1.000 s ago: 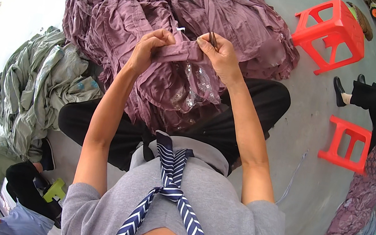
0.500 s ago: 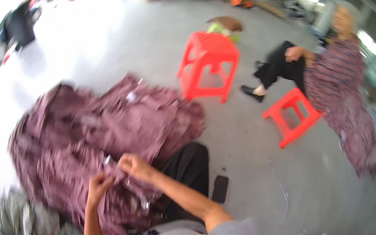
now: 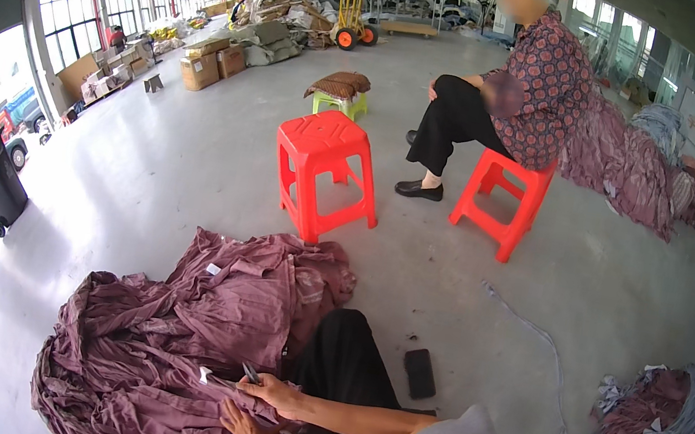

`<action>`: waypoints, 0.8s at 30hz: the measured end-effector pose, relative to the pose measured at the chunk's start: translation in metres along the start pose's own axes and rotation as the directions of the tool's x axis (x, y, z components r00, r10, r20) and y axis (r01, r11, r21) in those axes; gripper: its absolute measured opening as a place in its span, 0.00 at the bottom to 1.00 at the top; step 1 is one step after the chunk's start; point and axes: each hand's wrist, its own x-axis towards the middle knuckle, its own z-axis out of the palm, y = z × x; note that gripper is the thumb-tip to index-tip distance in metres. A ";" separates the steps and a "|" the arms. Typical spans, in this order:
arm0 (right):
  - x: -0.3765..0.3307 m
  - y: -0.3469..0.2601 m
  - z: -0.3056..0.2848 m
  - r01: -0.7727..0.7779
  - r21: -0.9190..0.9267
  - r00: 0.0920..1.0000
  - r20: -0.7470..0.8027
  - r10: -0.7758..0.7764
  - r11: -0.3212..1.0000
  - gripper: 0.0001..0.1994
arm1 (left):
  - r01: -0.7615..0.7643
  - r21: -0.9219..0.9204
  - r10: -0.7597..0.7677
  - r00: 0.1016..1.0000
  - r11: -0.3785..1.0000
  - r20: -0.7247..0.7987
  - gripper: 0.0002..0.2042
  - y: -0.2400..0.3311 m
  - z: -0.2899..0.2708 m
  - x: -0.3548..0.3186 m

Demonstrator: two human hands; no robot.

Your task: The person sits on the floor and repeatedly picks up pieces of maroon fabric from a large pile, uses a small blade to trim edges or remove tags, and places the trimmed pieces back on the pile.

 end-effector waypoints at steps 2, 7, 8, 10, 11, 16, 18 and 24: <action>-0.006 -0.004 -0.005 0.010 0.011 1.000 0.002 -0.010 1.000 0.06 | 0.275 0.112 -0.294 0.928 0.955 0.227 0.56 -0.006 -0.012 -0.005; -0.009 -0.005 -0.046 0.001 -0.054 0.997 -0.079 -0.005 0.999 0.07 | 0.250 -0.106 -0.255 0.967 0.962 -0.032 0.11 -0.085 0.000 -0.028; -0.006 0.002 -0.062 0.023 -0.160 0.986 -0.158 -0.049 0.987 0.08 | 0.261 -0.157 -0.284 0.948 0.952 -0.144 0.07 -0.087 -0.005 -0.023; -0.015 -0.015 -0.066 -0.213 -0.316 0.948 -0.295 0.118 0.924 0.10 | 0.344 -0.289 -0.391 0.911 0.894 -0.127 0.09 -0.087 -0.029 -0.005; -0.004 0.008 -0.090 -0.121 -0.366 0.960 -0.281 0.014 0.923 0.10 | 0.408 -0.521 -0.542 0.830 0.750 -0.129 0.07 -0.087 -0.032 0.008; 0.004 0.044 -0.074 -0.051 -0.501 0.992 0.077 0.104 0.864 0.26 | 0.427 -0.869 -0.328 0.807 -0.251 0.491 0.05 0.024 -0.125 0.075; 0.010 0.075 -0.049 0.095 -0.517 0.974 0.225 0.028 0.851 0.29 | 0.323 -0.935 -0.240 0.905 -0.148 0.351 0.08 0.061 -0.123 0.071; 0.038 0.068 -0.058 -0.256 -0.260 0.953 0.095 0.288 0.931 0.20 | 0.266 -0.890 -0.301 0.941 0.370 0.156 0.17 0.018 -0.115 0.034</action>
